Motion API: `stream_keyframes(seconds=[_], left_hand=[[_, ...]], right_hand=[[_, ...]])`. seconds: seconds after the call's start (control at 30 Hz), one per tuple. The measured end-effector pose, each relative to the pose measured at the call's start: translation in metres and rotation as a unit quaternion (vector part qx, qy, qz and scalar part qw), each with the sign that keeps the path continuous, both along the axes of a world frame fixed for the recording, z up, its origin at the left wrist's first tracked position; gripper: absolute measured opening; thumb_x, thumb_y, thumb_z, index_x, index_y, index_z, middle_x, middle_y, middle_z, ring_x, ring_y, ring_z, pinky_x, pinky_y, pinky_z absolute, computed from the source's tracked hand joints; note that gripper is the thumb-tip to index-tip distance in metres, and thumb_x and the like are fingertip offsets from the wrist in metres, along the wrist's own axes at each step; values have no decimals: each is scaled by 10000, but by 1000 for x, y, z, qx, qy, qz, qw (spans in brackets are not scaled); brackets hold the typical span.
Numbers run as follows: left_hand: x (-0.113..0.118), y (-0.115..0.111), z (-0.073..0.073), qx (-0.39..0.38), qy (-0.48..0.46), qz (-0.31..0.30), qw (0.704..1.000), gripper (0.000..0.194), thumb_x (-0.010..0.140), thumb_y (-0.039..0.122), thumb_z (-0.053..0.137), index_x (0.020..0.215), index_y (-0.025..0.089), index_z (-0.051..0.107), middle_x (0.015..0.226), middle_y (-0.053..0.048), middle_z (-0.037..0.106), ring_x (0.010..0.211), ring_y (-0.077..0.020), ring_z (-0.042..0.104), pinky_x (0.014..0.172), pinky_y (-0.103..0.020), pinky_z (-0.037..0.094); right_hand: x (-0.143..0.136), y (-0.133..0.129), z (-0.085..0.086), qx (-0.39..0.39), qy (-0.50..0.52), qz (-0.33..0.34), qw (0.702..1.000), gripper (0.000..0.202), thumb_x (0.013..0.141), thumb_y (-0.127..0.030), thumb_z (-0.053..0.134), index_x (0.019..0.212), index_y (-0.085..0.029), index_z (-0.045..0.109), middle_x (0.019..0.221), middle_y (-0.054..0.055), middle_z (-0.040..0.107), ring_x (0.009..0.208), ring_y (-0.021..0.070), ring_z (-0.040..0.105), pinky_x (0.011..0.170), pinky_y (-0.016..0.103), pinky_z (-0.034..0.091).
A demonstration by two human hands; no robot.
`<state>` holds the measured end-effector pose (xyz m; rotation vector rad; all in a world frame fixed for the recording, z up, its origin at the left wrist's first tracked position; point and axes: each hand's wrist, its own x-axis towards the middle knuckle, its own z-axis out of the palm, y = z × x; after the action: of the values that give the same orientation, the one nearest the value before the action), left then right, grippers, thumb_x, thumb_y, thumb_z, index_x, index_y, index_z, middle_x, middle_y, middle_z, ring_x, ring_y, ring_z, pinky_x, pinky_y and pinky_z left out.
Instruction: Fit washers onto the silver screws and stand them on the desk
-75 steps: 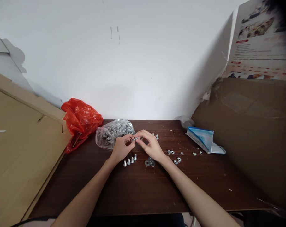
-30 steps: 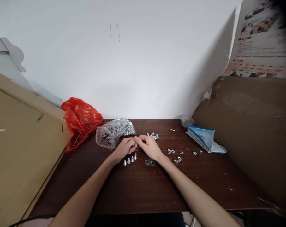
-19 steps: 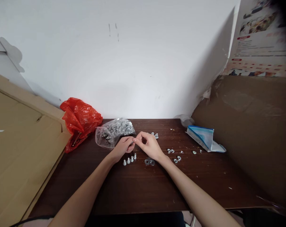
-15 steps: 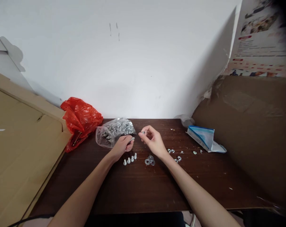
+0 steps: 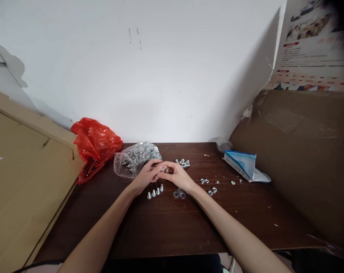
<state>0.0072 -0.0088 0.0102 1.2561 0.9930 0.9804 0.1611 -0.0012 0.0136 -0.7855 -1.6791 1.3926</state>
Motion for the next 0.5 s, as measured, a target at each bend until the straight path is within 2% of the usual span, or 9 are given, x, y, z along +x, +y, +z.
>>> stream_keyframes(seconds=[0.07, 0.13, 0.23, 0.33, 0.5], left_hand=[[-1, 0, 0, -5, 11, 0, 1000, 487, 770, 461, 623, 1131, 162, 490, 551, 64, 410, 487, -47, 357, 464, -162, 246], [-1, 0, -1, -6, 6, 6, 1000, 491, 772, 473, 616, 1130, 159, 496, 564, 54, 436, 497, -52, 383, 468, -166, 261], [0, 1, -3, -3, -22, 27, 999, 448, 774, 468, 614, 1072, 148, 520, 613, 30, 486, 533, -62, 432, 491, -178, 308], [0, 2, -5, 12, -33, 19, 999, 366, 767, 411, 642, 990, 135, 554, 672, 7, 532, 575, -68, 470, 546, -197, 368], [-2, 4, -7, 17, -41, -7, 999, 310, 754, 342, 665, 960, 117, 605, 918, -69, 619, 682, -86, 531, 672, -239, 435]], right_hand=[[0, 1, -1, 16, -28, -3, 999, 236, 727, -344, 664, 883, -167, 656, 687, 12, 637, 558, 111, 459, 561, 257, 364], [2, 3, -2, 37, -48, -34, 998, 245, 717, -339, 673, 896, -171, 665, 658, -3, 600, 534, 105, 415, 548, 255, 353], [5, 6, -4, 88, -72, -82, 990, 243, 712, -305, 681, 922, -184, 685, 638, -25, 503, 543, 101, 382, 562, 254, 354], [8, 8, -6, 132, -90, -114, 981, 239, 726, -251, 670, 956, -192, 693, 627, -38, 410, 560, 103, 391, 572, 251, 356], [10, 7, -5, 184, -132, -121, 967, 241, 742, -182, 645, 979, -189, 689, 694, -17, 465, 571, 102, 415, 555, 245, 350]])
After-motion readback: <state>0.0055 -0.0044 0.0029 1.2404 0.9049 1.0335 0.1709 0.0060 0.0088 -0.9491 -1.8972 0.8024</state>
